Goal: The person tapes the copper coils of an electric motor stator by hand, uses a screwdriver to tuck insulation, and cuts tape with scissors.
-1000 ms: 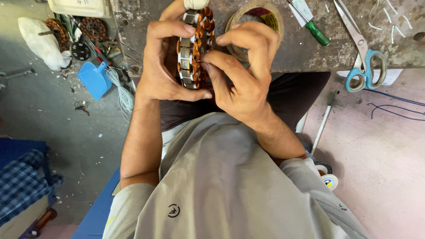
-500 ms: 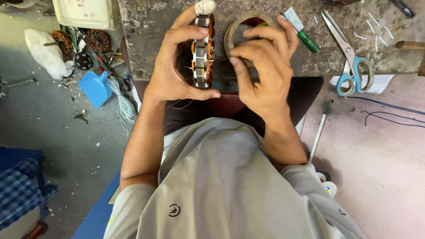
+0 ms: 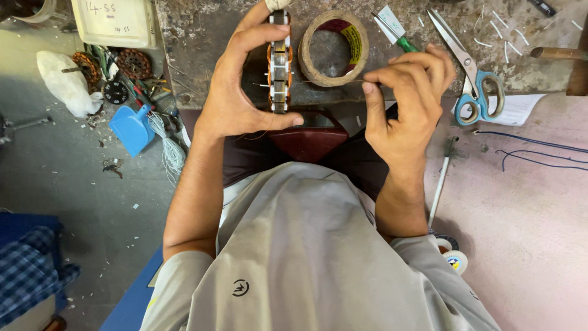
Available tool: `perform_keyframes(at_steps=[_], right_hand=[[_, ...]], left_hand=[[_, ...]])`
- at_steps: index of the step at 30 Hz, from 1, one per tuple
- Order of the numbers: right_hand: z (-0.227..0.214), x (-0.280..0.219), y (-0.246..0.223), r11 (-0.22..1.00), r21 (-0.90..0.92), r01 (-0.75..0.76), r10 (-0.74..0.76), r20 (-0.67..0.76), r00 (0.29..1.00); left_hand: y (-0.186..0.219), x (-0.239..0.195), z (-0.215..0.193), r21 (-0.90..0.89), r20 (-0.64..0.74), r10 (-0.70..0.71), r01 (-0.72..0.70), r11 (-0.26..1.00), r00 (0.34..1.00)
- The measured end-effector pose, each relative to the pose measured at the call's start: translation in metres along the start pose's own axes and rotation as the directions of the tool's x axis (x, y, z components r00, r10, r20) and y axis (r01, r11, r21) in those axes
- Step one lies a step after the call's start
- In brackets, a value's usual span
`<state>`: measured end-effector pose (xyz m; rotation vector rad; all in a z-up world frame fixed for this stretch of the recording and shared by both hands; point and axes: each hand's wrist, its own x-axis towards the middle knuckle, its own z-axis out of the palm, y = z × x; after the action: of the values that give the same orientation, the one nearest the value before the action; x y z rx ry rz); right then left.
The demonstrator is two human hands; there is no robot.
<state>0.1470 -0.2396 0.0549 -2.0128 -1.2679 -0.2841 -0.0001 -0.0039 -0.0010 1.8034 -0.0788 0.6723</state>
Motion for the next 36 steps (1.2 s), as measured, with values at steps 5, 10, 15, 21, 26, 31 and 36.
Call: perform_keyframes(at_steps=[5, 10, 15, 21, 26, 31, 36], right_hand=[[-0.003, -0.003, 0.000, 1.000, 0.002, 0.005, -0.005, -0.012, 1.000], [-0.009, -0.005, -0.003, 1.000, 0.009, -0.001, 0.001, -0.023, 1.000], [-0.017, -0.008, -0.014, 0.997, 0.074, -0.009, 0.012, -0.032, 0.999], [-0.019, -0.008, -0.029, 0.996, 0.072, 0.043, -0.037, -0.081, 0.996], [-0.016, -0.007, -0.038, 0.994, 0.086, 0.070, -0.062, -0.090, 0.994], [-0.016, -0.006, -0.043, 0.992, 0.095, 0.082, -0.075, -0.078, 0.994], [-0.017, -0.002, -0.043, 0.934, 0.355, -0.032, 0.079, -0.117, 0.990]], left_hand=[[0.024, 0.005, -0.003, 0.123, -0.013, -0.034, 0.036, 0.992, 0.999], [0.088, -0.003, -0.004, 0.495, -0.109, 0.204, -0.125, 0.860, 0.973], [0.131, -0.010, 0.042, 0.406, -0.024, 0.596, -0.537, 0.740, 0.803], [0.116, 0.006, 0.073, 0.444, 0.057, 0.174, -0.181, 0.878, 0.983], [0.103, 0.006, 0.079, 0.438, -0.007, 0.046, -0.039, 0.898, 0.999], [0.097, 0.005, 0.078, 0.453, -0.017, 0.085, -0.068, 0.889, 0.996], [0.095, 0.004, 0.076, 0.448, -0.089, 0.128, -0.075, 0.891, 0.988]])
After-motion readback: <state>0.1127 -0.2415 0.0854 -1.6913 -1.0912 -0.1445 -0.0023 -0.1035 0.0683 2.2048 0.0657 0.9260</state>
